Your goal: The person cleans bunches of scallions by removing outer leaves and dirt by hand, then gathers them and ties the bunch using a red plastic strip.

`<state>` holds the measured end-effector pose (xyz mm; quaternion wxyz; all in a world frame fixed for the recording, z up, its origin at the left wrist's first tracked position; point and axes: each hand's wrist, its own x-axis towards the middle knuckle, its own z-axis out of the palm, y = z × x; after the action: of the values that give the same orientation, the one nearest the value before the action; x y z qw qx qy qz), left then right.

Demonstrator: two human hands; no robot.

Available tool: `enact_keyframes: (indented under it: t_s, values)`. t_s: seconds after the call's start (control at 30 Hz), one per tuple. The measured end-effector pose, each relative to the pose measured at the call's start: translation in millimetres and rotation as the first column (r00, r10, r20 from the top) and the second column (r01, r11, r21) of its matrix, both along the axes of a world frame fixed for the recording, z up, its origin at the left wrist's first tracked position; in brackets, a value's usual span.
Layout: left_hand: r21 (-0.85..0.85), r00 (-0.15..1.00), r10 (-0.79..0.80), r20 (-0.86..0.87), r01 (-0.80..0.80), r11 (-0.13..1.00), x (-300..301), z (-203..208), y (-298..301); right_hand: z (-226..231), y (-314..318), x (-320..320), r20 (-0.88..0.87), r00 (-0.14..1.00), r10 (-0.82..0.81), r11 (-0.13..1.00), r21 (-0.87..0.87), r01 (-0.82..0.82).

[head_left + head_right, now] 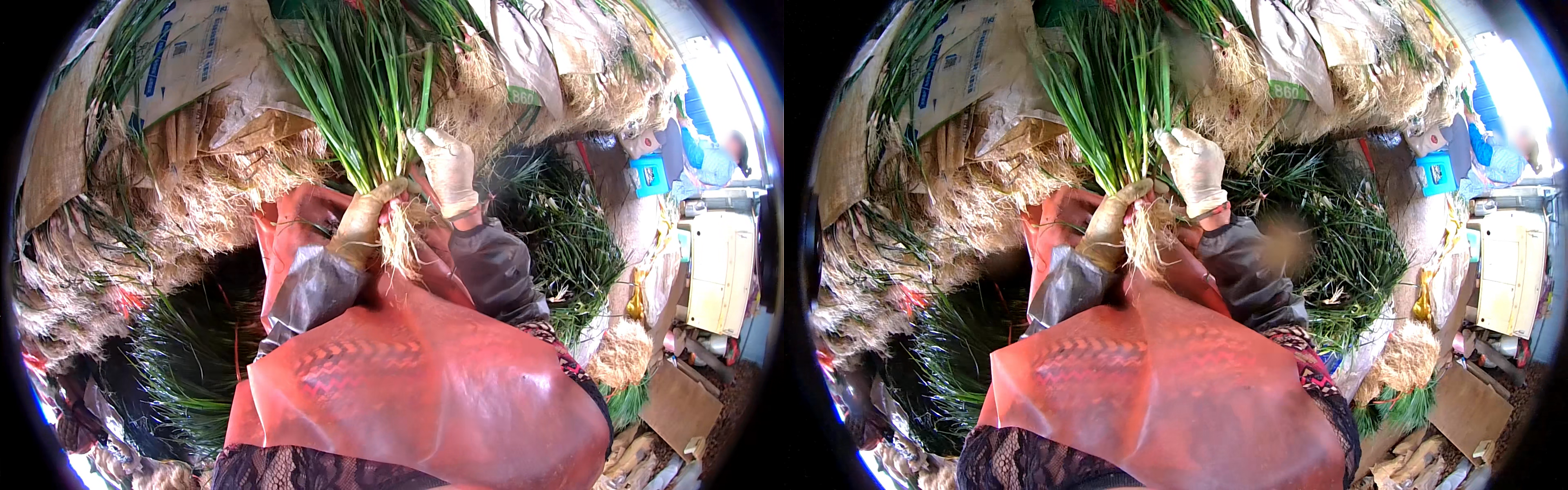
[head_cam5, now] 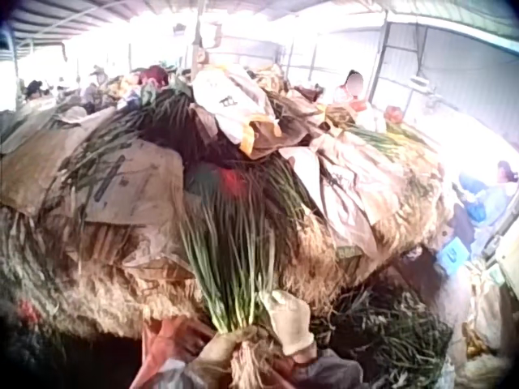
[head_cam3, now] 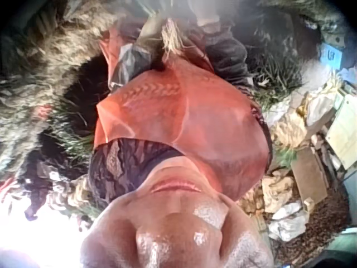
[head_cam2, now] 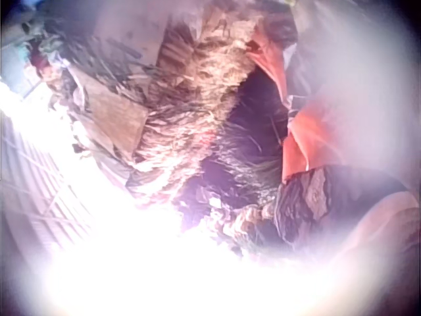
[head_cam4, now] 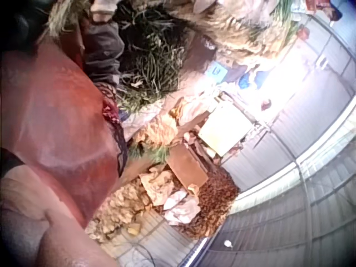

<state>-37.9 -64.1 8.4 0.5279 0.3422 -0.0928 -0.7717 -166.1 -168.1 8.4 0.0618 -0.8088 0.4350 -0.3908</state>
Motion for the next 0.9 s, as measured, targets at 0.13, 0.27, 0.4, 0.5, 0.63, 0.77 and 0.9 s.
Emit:
enact_keyframes:
  t_s: [0.13, 0.27, 0.4, 0.5, 0.63, 0.77, 0.9]
  values:
    - [-0.076, 0.997, -0.021, 0.071, 0.026, 0.997, -4, 21, 9, -19, -43, -51, 0.172, 0.863, -0.475, 0.845, 0.361, 0.394]
    - [-0.062, 0.978, 0.048, 0.201, -0.036, 0.997, -1, -12, 4, 77, -4, -45, 0.578, 0.798, -0.171, 0.643, 0.679, -0.354]
    - [-0.08, 0.938, 0.268, 0.22, -0.256, 0.963, 29, 102, 6, 21, -19, -96, 0.016, 0.999, 0.035, 0.706, 0.707, -0.036]
    - [-0.346, 0.939, 0.33, -0.101, -0.344, 0.873, 62, 137, -7, -27, -4, -120, -0.739, 0.487, 0.466, 0.763, 0.614, 0.201]
    - [-0.251, 0.903, 0.421, -0.083, -0.427, 0.868, 75, 124, -15, 16, -20, -83, -0.522, 0.851, 0.057, 0.929, 0.341, 0.147]
    - [-0.173, 0.94, 0.302, -0.158, -0.327, 0.929, 56, 66, -16, 31, -103, -42, -0.31, 0.936, -0.168, 0.98, 0.047, 0.192]
    - [-0.188, 0.946, 0.312, -0.09, -0.324, 0.927, 46, 34, 1, 45, -97, -11, -0.197, 0.973, -0.119, 0.957, 0.24, 0.166]
